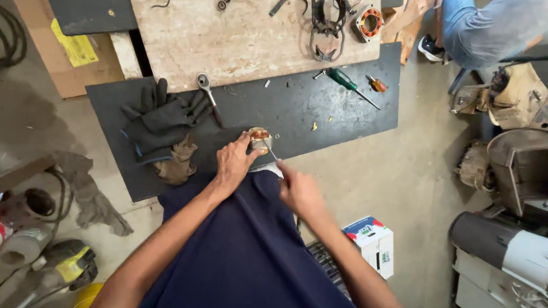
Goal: Repairing a small electric motor component by disassembling parts and removing wires using pliers and a screwdriver
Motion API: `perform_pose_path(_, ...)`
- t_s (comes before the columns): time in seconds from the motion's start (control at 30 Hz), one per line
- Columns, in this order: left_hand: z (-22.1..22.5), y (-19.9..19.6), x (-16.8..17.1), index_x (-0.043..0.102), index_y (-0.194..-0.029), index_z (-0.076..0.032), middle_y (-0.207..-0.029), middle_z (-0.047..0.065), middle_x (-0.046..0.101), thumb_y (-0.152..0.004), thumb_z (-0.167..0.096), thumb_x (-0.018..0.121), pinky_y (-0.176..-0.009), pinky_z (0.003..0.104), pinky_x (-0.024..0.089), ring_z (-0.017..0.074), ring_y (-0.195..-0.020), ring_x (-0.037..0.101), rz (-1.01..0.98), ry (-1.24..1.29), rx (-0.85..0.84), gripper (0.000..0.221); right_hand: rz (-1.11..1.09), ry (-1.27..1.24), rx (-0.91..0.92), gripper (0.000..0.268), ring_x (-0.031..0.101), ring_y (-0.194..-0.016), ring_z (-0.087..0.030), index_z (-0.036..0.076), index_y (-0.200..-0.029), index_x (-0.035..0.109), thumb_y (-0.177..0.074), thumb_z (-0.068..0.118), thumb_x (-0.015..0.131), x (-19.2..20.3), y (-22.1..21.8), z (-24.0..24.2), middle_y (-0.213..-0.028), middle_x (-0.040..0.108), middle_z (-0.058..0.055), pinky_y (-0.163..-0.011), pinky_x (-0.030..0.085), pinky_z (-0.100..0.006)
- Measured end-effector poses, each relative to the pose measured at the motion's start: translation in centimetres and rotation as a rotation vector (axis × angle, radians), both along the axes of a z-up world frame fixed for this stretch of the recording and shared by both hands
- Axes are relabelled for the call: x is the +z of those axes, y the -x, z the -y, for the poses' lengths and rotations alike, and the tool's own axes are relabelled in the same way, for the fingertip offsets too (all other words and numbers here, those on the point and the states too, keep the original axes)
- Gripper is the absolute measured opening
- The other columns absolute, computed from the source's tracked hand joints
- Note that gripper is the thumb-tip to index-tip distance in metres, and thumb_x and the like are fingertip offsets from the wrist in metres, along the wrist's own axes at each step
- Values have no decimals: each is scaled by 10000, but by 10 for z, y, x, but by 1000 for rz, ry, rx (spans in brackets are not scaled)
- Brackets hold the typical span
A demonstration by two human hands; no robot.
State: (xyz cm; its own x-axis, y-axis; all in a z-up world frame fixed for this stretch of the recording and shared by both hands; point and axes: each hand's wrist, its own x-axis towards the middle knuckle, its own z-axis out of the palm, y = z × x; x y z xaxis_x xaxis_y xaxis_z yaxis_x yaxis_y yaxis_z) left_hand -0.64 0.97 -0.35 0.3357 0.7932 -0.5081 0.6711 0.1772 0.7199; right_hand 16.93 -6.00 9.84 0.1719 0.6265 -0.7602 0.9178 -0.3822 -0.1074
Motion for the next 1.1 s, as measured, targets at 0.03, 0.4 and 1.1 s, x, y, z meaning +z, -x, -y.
perform_pose_path(0.03,-2,0,2,618,-1403,-99,-1444,103,625,-929,-520,678,-905,619,548,436,-1103,700,-7,-4,4,637,-7,-4,4,481,741,-932,-434,350,-1445,567,-966,306,561,-3,-5,-11,-916,773,-178,-815,598,-587)
perform_pose_path(0.4,2,-1,21,652,-1378,-166,-1415,88,641,-915,-419,724,-936,636,538,425,-1137,687,-23,43,12,533,-36,-116,5,506,735,-938,-487,310,-1519,500,-1015,262,492,11,34,-24,-958,742,-284,-834,584,-622)
perform_pose_path(1.1,24,-28,7,415,-1519,-90,-1467,151,531,-761,-576,805,-901,561,563,358,-1236,605,-220,-201,-68,981,-115,-288,-336,327,730,-973,-407,210,-1271,664,-983,366,646,-6,-126,6,-1072,773,-162,-846,565,-547)
